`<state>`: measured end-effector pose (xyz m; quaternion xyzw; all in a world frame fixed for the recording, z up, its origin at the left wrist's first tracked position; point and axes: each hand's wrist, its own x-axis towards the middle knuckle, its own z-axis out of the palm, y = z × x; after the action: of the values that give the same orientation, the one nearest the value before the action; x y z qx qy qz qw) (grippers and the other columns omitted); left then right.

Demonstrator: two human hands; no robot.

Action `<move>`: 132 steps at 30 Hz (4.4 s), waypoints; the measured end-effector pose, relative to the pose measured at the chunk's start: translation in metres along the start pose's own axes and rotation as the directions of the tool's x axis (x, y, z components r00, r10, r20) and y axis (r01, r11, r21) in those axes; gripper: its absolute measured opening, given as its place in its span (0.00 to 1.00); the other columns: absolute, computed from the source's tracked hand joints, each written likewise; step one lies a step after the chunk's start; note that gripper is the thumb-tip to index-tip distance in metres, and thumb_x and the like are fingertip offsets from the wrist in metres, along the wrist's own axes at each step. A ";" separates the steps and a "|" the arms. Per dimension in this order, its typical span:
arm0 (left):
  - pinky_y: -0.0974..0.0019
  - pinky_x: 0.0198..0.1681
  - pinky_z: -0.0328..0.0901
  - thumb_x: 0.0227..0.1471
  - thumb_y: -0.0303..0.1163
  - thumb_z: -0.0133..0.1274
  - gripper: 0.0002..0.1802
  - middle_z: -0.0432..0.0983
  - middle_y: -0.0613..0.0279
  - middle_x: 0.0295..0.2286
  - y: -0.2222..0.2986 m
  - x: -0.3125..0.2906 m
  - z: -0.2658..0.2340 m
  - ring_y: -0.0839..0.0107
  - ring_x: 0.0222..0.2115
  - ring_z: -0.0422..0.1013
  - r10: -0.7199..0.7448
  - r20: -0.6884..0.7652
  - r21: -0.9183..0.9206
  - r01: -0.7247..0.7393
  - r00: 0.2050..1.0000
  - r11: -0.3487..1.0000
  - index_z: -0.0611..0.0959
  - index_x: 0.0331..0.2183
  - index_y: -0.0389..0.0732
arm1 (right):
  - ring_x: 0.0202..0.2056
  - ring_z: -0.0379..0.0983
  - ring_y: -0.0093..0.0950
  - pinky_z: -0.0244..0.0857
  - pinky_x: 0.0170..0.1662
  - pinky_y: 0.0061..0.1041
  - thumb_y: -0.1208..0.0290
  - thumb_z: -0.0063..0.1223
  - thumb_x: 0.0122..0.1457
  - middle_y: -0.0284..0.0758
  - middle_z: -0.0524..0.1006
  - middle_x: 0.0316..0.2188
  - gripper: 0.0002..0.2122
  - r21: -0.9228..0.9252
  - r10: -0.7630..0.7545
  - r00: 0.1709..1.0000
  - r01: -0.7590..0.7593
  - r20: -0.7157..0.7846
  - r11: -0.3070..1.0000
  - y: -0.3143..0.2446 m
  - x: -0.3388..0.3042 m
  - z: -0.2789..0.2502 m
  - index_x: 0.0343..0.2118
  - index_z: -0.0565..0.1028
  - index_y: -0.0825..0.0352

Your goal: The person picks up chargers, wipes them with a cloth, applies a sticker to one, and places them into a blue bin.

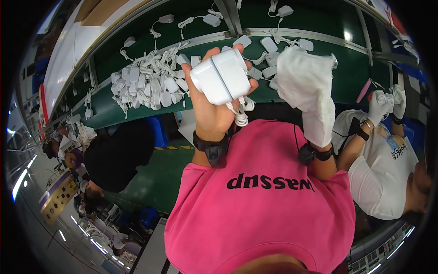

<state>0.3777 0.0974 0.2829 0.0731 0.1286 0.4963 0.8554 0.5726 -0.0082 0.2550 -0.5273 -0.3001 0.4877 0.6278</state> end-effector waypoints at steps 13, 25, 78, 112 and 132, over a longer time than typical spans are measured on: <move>0.48 0.38 0.69 0.54 0.64 0.27 0.34 0.62 0.47 0.50 -0.016 0.000 0.003 0.50 0.42 0.67 -0.102 0.014 -0.113 0.103 0.995 0.988 0.68 0.47 0.47 | 0.51 0.64 0.28 0.57 0.55 0.30 0.65 0.41 0.62 0.38 0.66 0.52 0.21 0.018 -0.148 0.986 0.147 0.081 0.989 -0.025 0.011 0.030 0.55 0.58 0.71; 0.55 0.49 0.63 0.57 0.59 0.31 0.33 0.63 0.49 0.51 -0.028 -0.007 -0.052 0.55 0.47 0.64 -0.022 -0.364 0.213 0.106 0.931 0.971 0.63 0.51 0.42 | 0.44 0.69 0.40 0.63 0.49 0.33 0.75 0.49 0.45 0.38 0.71 0.44 0.16 -0.387 -0.479 0.569 0.816 0.668 0.430 0.033 0.027 0.022 0.41 0.72 0.64; 0.44 0.41 0.66 0.55 0.61 0.33 0.31 0.66 0.49 0.48 -0.078 0.027 -0.079 0.50 0.42 0.68 -0.439 -0.563 0.174 0.620 0.700 0.765 0.72 0.45 0.46 | 0.41 0.71 0.26 0.63 0.44 0.22 0.77 0.47 0.54 0.37 0.74 0.41 0.19 0.139 -0.080 0.428 0.458 -0.900 0.878 0.077 0.164 -0.282 0.50 0.67 0.73; 0.51 0.31 0.72 0.54 0.64 0.23 0.35 0.63 0.39 0.47 -0.040 -0.004 0.019 0.50 0.37 0.71 -0.405 -0.132 0.049 0.413 0.905 0.909 0.66 0.43 0.43 | 0.19 0.70 0.27 0.62 0.21 0.21 0.78 0.58 0.47 0.32 0.70 0.20 0.13 -0.646 -0.296 0.890 0.456 0.348 0.613 -0.069 -0.004 0.027 0.37 0.76 0.60; 0.50 0.32 0.73 0.54 0.64 0.24 0.36 0.64 0.40 0.47 -0.046 -0.004 0.013 0.49 0.36 0.72 -0.490 -0.075 0.052 0.494 0.869 0.868 0.66 0.44 0.42 | 0.18 0.69 0.28 0.61 0.19 0.23 0.78 0.60 0.41 0.31 0.69 0.18 0.15 -0.754 -0.292 0.870 0.491 0.397 0.436 -0.074 0.006 0.011 0.35 0.78 0.55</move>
<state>0.4182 0.0707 0.2845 0.0529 0.1853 0.2595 0.9463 0.5867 0.0032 0.3276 -0.6225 -0.6732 0.1757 0.3583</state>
